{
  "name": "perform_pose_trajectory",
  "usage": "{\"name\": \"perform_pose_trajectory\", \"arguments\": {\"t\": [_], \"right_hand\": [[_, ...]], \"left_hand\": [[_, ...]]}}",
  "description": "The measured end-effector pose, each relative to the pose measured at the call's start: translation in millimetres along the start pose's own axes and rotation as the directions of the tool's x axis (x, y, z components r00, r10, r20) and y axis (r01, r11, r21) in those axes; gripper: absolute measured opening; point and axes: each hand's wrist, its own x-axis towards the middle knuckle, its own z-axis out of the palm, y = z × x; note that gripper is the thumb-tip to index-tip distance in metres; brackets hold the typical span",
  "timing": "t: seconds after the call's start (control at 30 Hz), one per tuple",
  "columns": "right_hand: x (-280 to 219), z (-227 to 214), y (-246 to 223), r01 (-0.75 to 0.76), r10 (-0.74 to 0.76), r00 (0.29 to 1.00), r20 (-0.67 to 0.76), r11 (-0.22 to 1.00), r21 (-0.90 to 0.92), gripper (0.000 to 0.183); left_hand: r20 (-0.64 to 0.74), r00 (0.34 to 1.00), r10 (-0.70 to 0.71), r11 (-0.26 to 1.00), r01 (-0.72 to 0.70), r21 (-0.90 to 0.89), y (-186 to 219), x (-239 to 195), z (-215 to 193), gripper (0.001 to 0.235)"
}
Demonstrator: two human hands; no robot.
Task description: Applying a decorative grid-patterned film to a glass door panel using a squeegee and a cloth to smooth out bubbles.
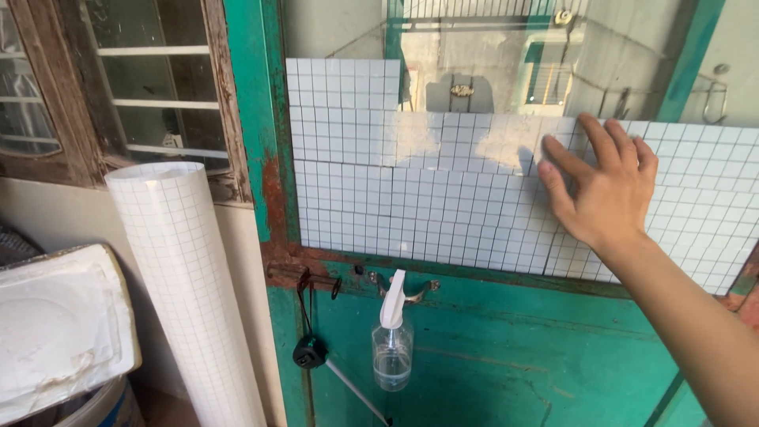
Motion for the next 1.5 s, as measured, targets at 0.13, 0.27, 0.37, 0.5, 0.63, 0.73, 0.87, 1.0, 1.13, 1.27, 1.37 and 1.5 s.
{"name": "perform_pose_trajectory", "arguments": {"t": [0.13,0.27,0.37,0.5,0.63,0.73,0.87,1.0,1.13,1.27,1.37,1.5], "right_hand": [[40,-29,21,-0.272,0.212,0.962,0.174,0.814,0.513,0.049],[72,-42,1,-0.164,0.34,0.929,-0.146,0.733,0.66,0.049],[76,-46,-53,-0.113,0.243,0.955,-0.172,0.83,0.546,0.049],[77,-7,-101,0.212,-0.238,0.969,0.065,0.937,0.276,0.066],[103,33,-122,0.353,-0.323,0.927,-0.192,0.924,0.148,0.052],[112,57,-120,0.338,-0.325,0.937,-0.125,0.936,0.095,0.049],[109,66,-139,0.307,-0.292,0.944,-0.156,0.948,0.083,0.05],[112,84,-151,0.275,-0.233,0.924,-0.304,0.956,0.103,0.025],[111,87,-145,0.313,-0.249,0.904,-0.349,0.94,0.14,0.018],[112,53,-124,0.353,-0.291,0.902,-0.319,0.922,0.159,0.012],[94,30,-85,0.347,-0.304,0.922,-0.241,0.923,0.163,0.012],[50,17,-3,0.315,-0.306,0.945,-0.117,0.947,0.061,0.015]], "left_hand": [[0.004,0.998,-0.062,0.991,0.062,-0.121,29,48,-32,0.004],[-0.387,0.449,0.805,0.593,-0.605,0.532,80,161,-91,0.026],[-0.329,0.187,0.925,0.379,-0.436,0.816,88,230,-107,0.036],[-0.206,0.267,0.941,0.285,-0.302,0.91,88,238,-108,0.041],[-0.043,0.322,0.946,0.154,-0.327,0.932,90,228,-150,0.04],[0.229,0.349,0.909,0.014,-0.574,0.819,106,202,-209,0.043],[-0.399,0.023,0.917,0.4,-0.076,0.913,86,199,-290,0.048],[-0.74,0.526,0.419,0.834,0.101,0.543,66,208,-319,0.096],[-0.753,0.468,0.463,0.811,0.119,0.573,45,225,-327,0.092],[-0.726,0.292,0.623,0.753,0.028,0.658,34,237,-328,0.077],[-0.705,0.286,0.65,0.733,0.013,0.681,32,231,-323,0.075],[-0.687,0.275,0.672,0.713,0.008,0.701,34,231,-322,0.076]]}}
